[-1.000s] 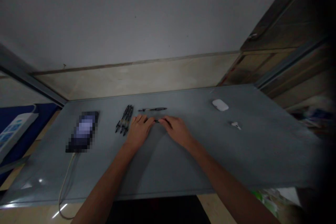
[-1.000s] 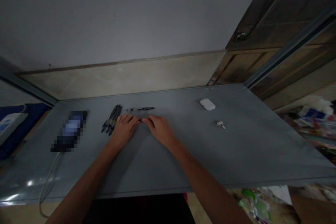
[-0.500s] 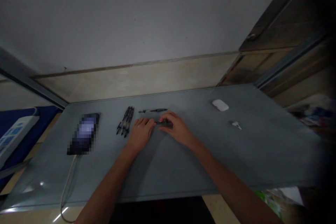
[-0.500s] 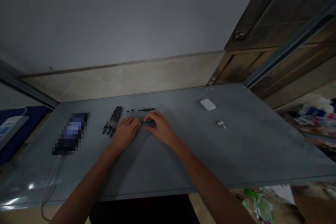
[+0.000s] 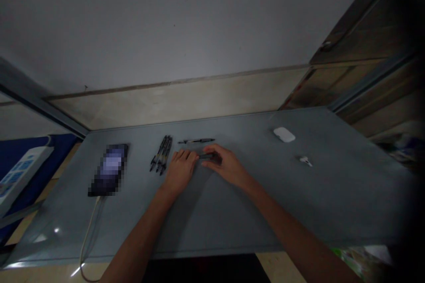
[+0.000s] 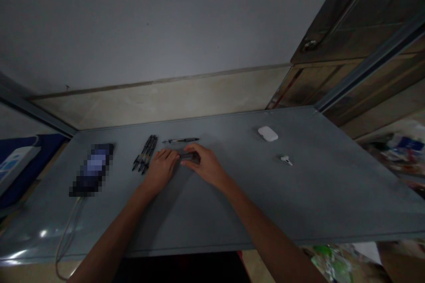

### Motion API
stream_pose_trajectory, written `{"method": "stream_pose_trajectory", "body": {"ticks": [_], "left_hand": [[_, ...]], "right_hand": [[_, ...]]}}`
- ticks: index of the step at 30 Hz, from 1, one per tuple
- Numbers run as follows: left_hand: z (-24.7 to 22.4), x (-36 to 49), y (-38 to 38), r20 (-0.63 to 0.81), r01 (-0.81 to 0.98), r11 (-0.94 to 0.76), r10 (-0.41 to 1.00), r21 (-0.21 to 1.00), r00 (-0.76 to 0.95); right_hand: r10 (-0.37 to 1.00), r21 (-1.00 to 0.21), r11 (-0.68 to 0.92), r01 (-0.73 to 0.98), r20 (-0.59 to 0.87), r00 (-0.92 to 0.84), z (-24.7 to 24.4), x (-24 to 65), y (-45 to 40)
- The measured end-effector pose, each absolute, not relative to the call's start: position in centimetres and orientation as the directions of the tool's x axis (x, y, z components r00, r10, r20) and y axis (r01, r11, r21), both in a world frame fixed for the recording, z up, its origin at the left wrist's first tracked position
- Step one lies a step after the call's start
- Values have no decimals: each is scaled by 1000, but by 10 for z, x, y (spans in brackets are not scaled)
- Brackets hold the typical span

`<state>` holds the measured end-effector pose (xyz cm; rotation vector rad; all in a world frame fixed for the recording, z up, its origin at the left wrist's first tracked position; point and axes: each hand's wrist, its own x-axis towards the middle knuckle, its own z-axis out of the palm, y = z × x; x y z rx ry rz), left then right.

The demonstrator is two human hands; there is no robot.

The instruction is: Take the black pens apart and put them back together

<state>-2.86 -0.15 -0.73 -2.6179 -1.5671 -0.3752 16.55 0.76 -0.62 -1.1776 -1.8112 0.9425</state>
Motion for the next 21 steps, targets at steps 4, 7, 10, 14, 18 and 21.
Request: {"method": "stream_pose_trajectory", "body": {"ticks": [4,7,10,14,18,21], "left_hand": [[-3,-26,-4,219,857,-505,852,103,475],[0,-24,-7,198,844,-509,856,167,477],[0,-23,-7,176,843,-490,871,223,459],[-2,-24,-6,179,846,-483,874,224,452],[-4,-26,-5,203,839,-521,849,157,489],[-5,-26,-4,210,834,-534,839,137,503]], "right_hand": [[939,-864,263,430,127,-320,-5,166,7],[933,-877,293,382,176,-313,-5,169,9],[935,-899,298,321,207,-287,-5,171,10],[939,-912,272,308,182,-291,-4,172,9],[943,-890,243,385,124,-309,-4,171,9],[931,-860,275,429,127,-341,-5,170,10]]}}
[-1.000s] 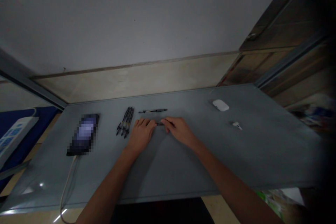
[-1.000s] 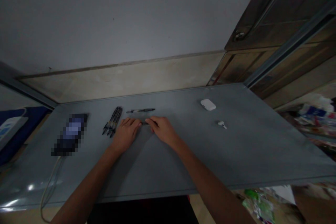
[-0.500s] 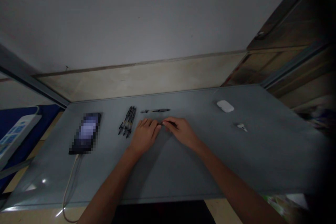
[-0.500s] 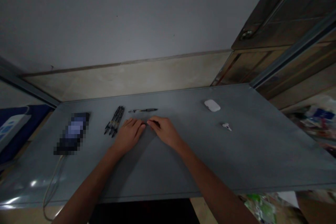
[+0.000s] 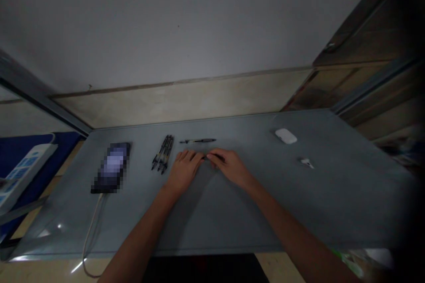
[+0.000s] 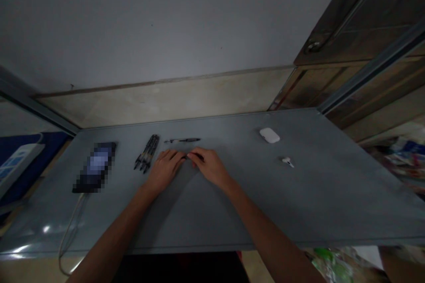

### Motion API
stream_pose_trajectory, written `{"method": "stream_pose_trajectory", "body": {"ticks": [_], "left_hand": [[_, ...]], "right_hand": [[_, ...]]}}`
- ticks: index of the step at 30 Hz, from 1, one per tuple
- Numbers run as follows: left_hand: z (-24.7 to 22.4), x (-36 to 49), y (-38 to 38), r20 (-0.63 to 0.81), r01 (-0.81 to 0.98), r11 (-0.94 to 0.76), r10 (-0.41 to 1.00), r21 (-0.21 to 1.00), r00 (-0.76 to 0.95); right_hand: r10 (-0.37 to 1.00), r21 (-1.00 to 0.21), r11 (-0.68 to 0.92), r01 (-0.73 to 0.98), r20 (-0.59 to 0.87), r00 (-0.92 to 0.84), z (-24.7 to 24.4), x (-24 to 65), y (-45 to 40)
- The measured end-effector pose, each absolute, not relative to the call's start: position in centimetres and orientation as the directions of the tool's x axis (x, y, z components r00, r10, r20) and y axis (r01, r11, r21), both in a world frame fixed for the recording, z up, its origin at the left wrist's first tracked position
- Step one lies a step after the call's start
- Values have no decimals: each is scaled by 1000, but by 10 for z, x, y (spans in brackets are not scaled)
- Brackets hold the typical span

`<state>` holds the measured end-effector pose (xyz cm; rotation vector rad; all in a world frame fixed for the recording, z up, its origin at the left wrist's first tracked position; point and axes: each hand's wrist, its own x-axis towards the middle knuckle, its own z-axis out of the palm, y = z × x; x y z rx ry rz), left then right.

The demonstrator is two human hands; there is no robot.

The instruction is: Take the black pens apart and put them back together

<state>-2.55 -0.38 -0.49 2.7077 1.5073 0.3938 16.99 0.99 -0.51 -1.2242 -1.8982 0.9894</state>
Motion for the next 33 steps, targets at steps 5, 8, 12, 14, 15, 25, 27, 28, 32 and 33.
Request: {"method": "stream_pose_trajectory", "body": {"ticks": [5,8,12,14,15,25,27,28,32,33], "left_hand": [[-2,-25,-5,210,848,-493,866,195,454],[-1,-25,-6,214,853,-458,886,250,412],[0,-27,-6,214,876,-406,909,259,358],[1,-28,-5,219,883,-388,916,263,337],[2,-29,-4,221,885,-382,918,266,329],[4,-39,1,199,920,-293,949,261,246],[2,-40,2,199,925,-280,952,256,233],[1,-40,2,202,927,-275,953,253,227],[0,-38,2,202,931,-263,956,254,214],[-1,-38,1,201,929,-261,956,260,212]], "right_hand": [[932,-892,303,335,204,-299,-8,169,11],[938,-903,295,312,211,-275,-7,171,11],[952,-900,258,351,176,-251,-2,177,13],[962,-896,232,379,152,-228,2,179,13],[965,-895,224,385,150,-213,3,180,14],[975,-925,215,312,220,-22,-6,197,28],[976,-926,206,316,218,1,-8,200,29],[975,-918,205,339,221,9,-9,202,30],[949,-782,251,570,314,12,-15,207,32],[935,-724,276,632,354,-2,-17,207,32]]}}
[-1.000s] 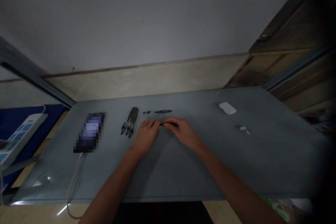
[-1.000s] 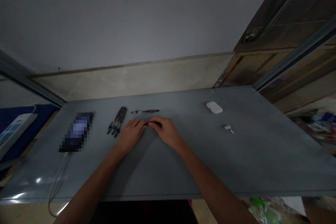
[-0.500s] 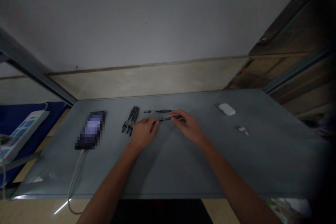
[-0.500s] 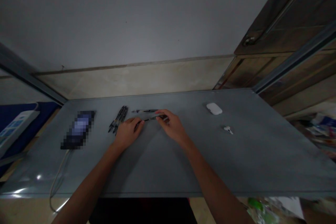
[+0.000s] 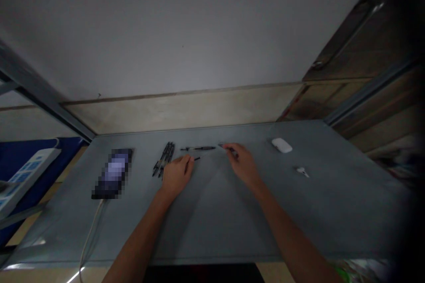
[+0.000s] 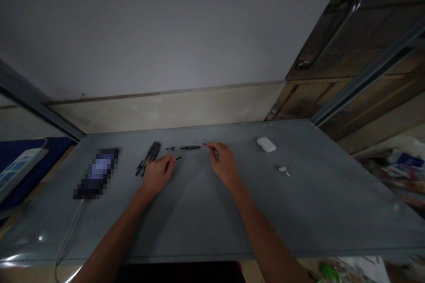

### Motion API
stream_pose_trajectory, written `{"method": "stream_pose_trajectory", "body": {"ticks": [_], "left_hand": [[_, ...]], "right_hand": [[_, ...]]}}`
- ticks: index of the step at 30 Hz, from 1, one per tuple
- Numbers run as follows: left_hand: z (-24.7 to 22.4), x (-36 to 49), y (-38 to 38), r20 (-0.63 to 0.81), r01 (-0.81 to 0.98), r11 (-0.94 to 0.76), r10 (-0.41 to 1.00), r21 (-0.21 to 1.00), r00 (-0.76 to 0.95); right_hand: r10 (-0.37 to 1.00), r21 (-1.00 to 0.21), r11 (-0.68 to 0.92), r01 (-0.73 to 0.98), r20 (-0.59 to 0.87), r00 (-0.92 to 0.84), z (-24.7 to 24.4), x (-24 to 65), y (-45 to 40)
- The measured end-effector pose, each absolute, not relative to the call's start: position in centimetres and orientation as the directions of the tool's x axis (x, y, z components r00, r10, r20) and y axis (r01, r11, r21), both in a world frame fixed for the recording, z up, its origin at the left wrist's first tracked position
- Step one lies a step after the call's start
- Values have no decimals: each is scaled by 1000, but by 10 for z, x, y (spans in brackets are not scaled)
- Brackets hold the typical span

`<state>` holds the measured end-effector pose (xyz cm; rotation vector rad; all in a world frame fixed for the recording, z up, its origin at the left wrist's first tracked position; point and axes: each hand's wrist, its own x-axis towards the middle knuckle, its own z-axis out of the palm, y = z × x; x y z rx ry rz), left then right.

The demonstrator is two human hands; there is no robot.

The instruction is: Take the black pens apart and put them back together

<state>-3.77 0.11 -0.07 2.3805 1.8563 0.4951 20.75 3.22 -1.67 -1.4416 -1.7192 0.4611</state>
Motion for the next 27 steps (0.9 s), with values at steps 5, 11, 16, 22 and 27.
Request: {"method": "stream_pose_trajectory", "body": {"ticks": [5,11,16,22,27], "left_hand": [[-2,-36,0,205,922,-262,956,285,208],[-1,-36,-1,207,941,-226,962,251,176],[1,-34,-4,200,954,-215,964,209,174],[2,-30,-5,151,942,-248,964,224,218],[1,-29,-6,119,935,-288,956,208,268]], "right_hand": [[928,-520,287,805,357,-101,-26,209,32],[931,-518,265,813,357,-76,-22,203,28],[957,-804,277,525,279,-78,-10,189,20],[934,-995,91,47,69,-352,-9,165,6],[906,-1000,21,-4,21,-422,-12,160,5]]}}
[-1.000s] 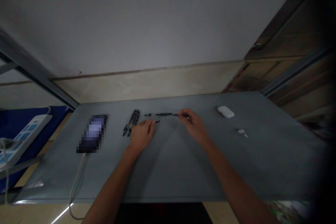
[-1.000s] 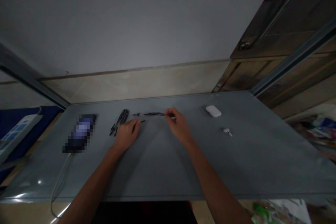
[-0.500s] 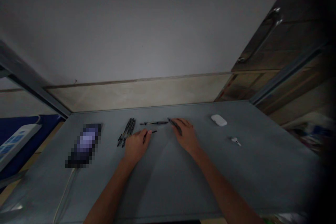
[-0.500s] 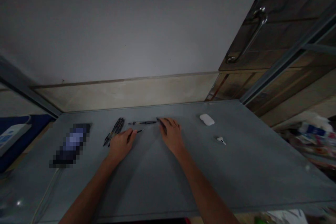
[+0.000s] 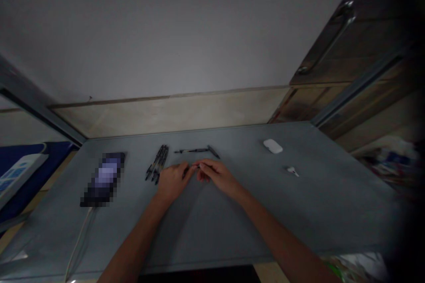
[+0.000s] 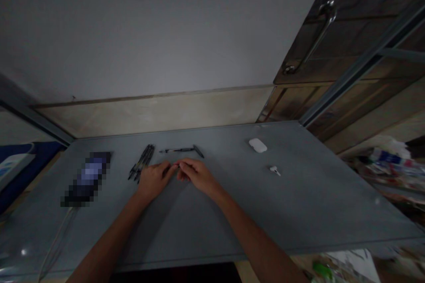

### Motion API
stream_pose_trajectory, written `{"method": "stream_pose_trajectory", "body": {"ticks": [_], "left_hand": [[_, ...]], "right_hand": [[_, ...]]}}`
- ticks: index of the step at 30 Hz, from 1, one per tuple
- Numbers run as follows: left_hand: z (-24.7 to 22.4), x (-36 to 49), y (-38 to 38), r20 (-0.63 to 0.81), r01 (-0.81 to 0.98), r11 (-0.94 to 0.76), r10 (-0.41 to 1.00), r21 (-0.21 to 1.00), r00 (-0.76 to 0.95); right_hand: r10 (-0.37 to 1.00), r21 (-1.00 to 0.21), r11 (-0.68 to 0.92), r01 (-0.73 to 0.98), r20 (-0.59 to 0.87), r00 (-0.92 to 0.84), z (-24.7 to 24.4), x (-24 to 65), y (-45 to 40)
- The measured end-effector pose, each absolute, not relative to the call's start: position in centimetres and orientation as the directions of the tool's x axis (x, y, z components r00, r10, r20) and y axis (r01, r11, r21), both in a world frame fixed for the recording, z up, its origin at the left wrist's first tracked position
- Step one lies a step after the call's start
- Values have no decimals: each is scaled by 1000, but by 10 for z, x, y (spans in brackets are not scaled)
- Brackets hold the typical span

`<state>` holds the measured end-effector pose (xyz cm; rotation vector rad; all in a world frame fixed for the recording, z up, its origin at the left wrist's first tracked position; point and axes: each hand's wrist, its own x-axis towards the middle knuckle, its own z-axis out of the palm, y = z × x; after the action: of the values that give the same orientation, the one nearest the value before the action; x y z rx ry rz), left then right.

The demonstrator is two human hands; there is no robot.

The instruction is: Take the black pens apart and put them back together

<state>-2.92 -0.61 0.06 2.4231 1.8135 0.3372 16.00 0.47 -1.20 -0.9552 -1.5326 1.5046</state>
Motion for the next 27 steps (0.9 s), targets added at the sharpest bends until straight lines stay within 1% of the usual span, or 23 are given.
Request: {"method": "stream_pose_trajectory", "body": {"ticks": [5,11,14,17,23,27], "left_hand": [[-1,-29,-7,123,922,-319,947,222,298],[-1,-29,-7,143,928,-271,960,256,241],[0,-29,-7,138,933,-245,967,262,216],[0,-28,-8,134,928,-256,965,270,227],[4,-26,-9,149,911,-268,961,314,232],[8,-31,-7,160,907,-225,971,355,179]], "right_hand": [[900,-999,-33,-29,-17,-435,-15,158,6],[903,-991,-85,-99,-35,-429,-15,153,3],[903,-989,-106,-105,-51,-427,-13,153,2],[904,-989,-112,-98,-61,-422,-13,152,2],[922,-986,-120,-119,-66,-381,-11,154,3],[951,-980,-130,-147,-81,-297,-8,159,7]]}}
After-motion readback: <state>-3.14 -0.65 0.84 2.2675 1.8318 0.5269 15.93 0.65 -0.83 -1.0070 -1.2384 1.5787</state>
